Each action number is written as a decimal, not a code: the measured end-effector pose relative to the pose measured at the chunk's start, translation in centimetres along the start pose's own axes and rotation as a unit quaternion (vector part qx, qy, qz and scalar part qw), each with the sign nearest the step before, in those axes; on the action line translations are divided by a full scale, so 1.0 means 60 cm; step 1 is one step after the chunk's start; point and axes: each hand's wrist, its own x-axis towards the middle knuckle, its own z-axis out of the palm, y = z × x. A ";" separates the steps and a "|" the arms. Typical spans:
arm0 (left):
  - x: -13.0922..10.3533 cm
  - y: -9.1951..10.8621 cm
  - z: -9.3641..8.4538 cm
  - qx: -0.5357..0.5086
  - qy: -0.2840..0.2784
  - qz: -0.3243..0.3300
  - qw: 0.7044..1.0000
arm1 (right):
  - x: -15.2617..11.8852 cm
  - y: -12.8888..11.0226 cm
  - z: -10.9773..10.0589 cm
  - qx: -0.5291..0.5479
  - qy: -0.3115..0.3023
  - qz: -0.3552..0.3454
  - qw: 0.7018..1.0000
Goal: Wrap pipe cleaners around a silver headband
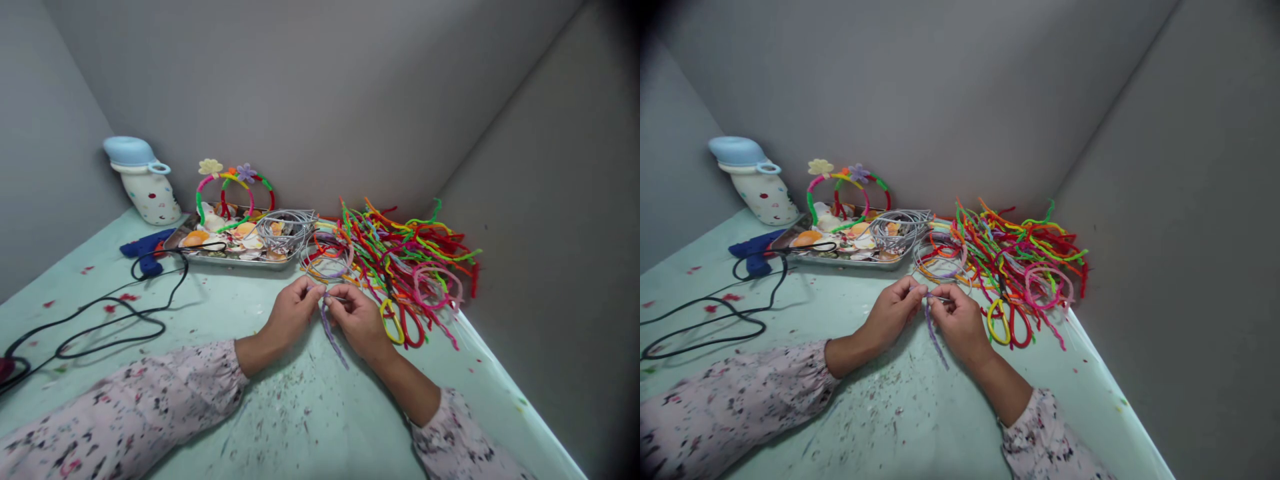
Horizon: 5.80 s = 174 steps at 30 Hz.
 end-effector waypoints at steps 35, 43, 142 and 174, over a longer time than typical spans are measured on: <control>-0.001 0.000 0.000 -0.013 -0.001 0.000 1.000 | -0.001 0.007 -0.001 -0.012 0.006 -0.029 0.999; -0.002 0.004 0.000 -0.013 -0.003 0.007 1.000 | -0.003 0.008 0.000 -0.059 0.029 -0.075 0.995; 0.000 0.001 -0.001 -0.054 -0.037 -0.050 0.997 | -0.007 0.013 -0.010 -0.086 0.079 -0.177 0.977; 0.000 0.008 0.002 -0.109 -0.037 -0.046 0.992 | -0.005 0.008 -0.011 -0.054 0.073 -0.132 0.987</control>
